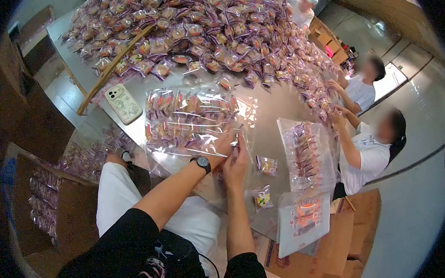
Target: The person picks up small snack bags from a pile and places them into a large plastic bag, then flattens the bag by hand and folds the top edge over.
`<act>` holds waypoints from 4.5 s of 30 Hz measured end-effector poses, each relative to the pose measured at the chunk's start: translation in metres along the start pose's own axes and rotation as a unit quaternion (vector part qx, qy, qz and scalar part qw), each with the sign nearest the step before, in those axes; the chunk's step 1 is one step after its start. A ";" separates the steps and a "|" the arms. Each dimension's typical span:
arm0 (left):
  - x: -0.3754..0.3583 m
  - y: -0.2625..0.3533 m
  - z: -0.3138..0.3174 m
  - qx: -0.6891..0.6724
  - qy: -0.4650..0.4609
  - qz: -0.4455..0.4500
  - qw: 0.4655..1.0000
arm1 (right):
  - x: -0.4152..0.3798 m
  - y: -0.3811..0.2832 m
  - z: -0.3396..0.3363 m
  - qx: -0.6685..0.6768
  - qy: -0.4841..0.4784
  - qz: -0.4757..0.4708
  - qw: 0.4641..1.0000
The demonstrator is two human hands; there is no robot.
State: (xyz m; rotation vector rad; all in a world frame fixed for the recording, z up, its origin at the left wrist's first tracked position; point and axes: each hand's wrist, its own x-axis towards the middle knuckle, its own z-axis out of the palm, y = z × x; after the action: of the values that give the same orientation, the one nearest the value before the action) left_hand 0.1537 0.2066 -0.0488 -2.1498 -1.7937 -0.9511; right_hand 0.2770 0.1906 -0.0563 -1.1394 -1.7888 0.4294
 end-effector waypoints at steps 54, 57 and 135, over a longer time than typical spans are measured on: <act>-0.081 -0.044 -0.111 0.164 -0.055 -0.051 0.984 | -0.073 -0.127 0.019 -0.098 -0.212 0.055 0.971; -0.084 -0.063 -0.094 0.138 -0.050 -0.049 0.988 | -0.040 -0.117 0.034 -0.177 -0.098 -0.007 0.979; -0.029 -0.083 -0.090 0.088 -0.094 -0.026 0.991 | 0.028 -0.050 0.052 -0.271 -0.047 -0.121 0.954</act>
State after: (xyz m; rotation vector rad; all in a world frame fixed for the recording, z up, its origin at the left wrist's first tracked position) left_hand 0.0429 0.1574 -0.0165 -2.1522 -1.9472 -0.5899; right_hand 0.2041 0.1983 -0.0332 -1.2523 -2.1720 -0.1741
